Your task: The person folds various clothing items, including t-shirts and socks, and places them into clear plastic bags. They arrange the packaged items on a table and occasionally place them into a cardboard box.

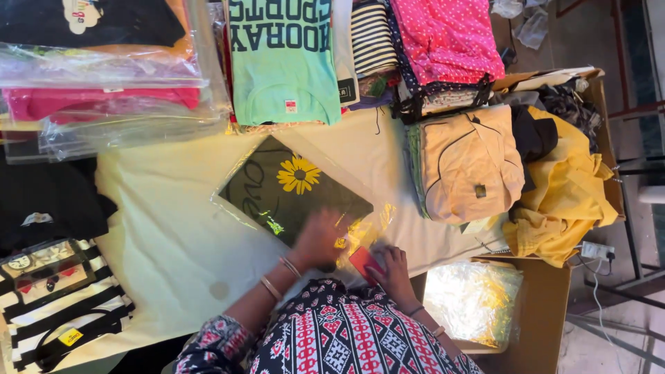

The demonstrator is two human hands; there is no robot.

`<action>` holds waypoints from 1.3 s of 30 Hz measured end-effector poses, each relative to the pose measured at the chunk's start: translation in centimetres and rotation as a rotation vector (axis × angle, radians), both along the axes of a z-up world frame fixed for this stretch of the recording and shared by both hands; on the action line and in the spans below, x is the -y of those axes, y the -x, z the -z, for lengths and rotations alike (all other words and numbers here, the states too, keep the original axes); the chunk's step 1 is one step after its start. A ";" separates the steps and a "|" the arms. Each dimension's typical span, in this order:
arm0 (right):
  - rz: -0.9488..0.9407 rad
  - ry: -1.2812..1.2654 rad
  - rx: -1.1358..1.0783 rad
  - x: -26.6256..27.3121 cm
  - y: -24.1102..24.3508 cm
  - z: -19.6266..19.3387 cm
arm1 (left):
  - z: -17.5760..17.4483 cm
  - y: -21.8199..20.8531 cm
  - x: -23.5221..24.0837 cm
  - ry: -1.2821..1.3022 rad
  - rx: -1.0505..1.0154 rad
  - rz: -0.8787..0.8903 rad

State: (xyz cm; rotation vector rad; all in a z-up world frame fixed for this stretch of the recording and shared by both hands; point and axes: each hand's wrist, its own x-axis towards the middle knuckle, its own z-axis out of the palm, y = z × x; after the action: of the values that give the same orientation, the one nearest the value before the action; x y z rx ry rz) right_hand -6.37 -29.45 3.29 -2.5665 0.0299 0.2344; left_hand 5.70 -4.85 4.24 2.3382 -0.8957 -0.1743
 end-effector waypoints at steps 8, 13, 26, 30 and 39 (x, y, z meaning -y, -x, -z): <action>-0.071 -0.103 -0.021 -0.3 0.4 0.2 | 3.7 6.0 3.7 -0.189 0.055 0.120; -0.066 -0.173 -0.090 -0.1 1.4 1.5 | 3.4 6.4 2.8 -0.219 -0.034 0.106; 0.365 -1.138 -0.542 4.6 2.2 4.0 | 7.8 8.1 2.4 -0.084 0.090 0.046; 0.333 -1.530 -0.720 2.3 -0.6 -2.9 | 5.8 7.6 1.4 0.327 -0.063 -0.111; 0.148 -0.622 -0.692 0.2 -4.5 -0.3 | 4.2 8.2 -0.1 0.304 0.122 0.137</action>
State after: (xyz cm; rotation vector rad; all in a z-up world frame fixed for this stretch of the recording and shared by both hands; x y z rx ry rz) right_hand -1.84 -29.67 3.55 -1.7585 0.3442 0.9042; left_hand -2.47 -4.79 0.00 2.0236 -1.0632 0.0472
